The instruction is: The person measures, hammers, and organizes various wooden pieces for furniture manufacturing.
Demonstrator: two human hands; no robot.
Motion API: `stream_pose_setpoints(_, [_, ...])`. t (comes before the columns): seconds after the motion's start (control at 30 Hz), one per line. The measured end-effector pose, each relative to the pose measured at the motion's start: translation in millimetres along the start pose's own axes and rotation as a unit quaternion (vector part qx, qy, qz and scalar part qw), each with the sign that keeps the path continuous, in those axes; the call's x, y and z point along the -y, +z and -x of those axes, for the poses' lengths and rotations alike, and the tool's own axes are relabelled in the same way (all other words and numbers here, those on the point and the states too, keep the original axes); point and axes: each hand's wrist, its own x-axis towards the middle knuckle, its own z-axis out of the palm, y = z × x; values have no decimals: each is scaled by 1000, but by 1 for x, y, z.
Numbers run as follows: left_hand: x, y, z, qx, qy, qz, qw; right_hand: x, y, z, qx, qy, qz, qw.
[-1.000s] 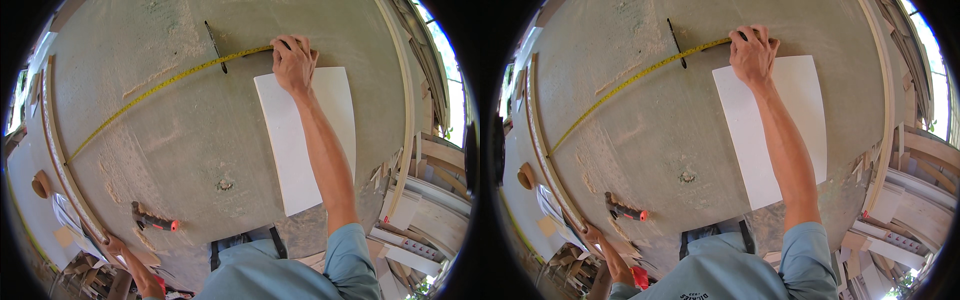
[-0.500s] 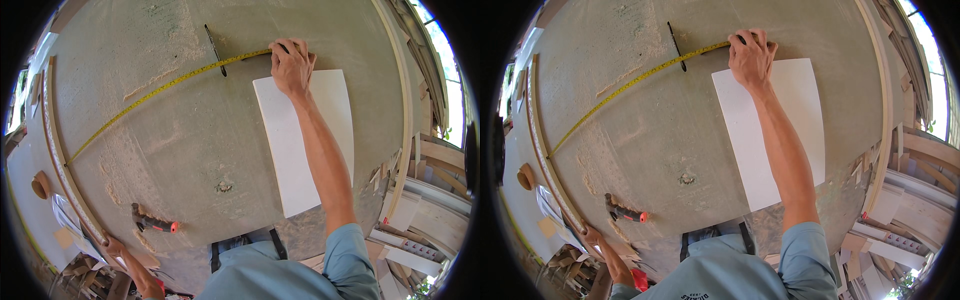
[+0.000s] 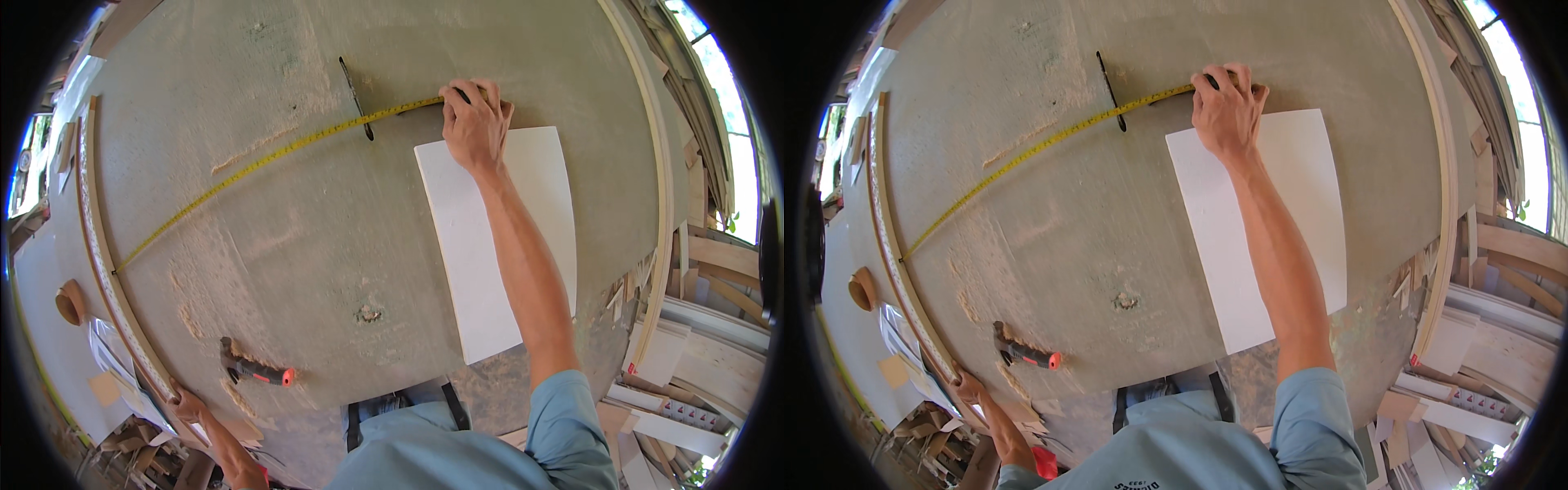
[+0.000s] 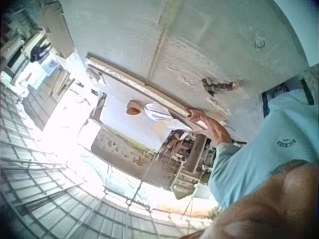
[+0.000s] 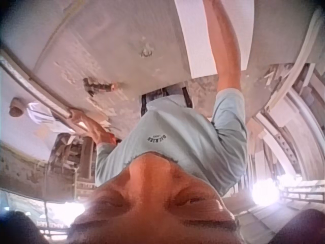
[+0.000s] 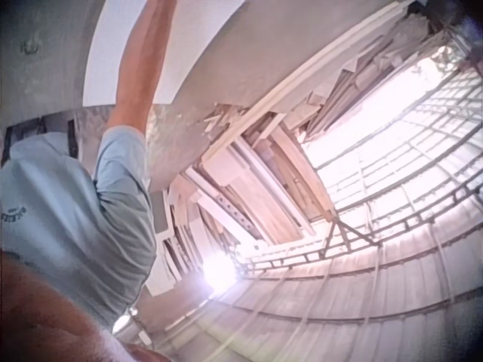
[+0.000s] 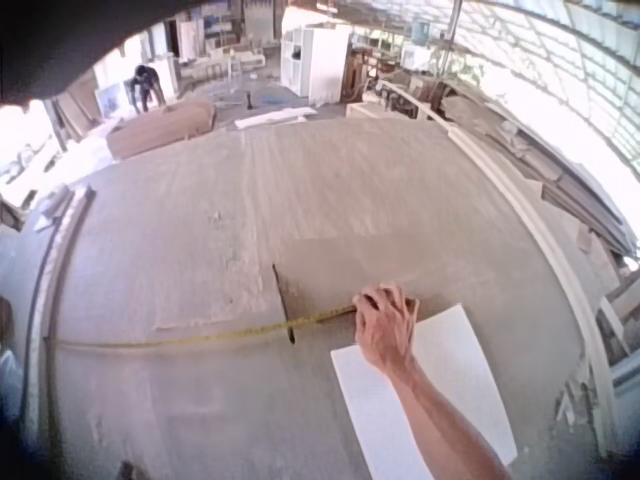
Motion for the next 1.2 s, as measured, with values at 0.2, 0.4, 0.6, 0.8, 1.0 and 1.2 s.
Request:
stream_pose_setpoints(0.2, [5, 1, -3, -17, 51, 17, 998, 2, -4, -1, -1, 0, -12, 1000])
stream_pose_setpoints(0.4, [3, 1, 0, -4, 67, 24, 997, 2, -5, 1, 3, 2, -3, 1000])
stream_pose_setpoints(0.6, [15, 14, -10, -13, 109, 18, 994, 3, -8, -1, -1, 3, -12, 1000])
stream_pose_setpoints(0.8, [-6, 21, -3, 11, 20, -92, 995, 5, -9, -2, 0, 7, -7, 1000])
stream_pose_setpoints(1.0, [47, 43, -48, 25, 28, -74, 997, 11, -12, -6, -4, -7, -28, 1000])
stream_pose_setpoints(1.2, [-16, 19, -8, 77, -23, -58, 995, 5, -14, -2, 5, -3, -8, 1000])
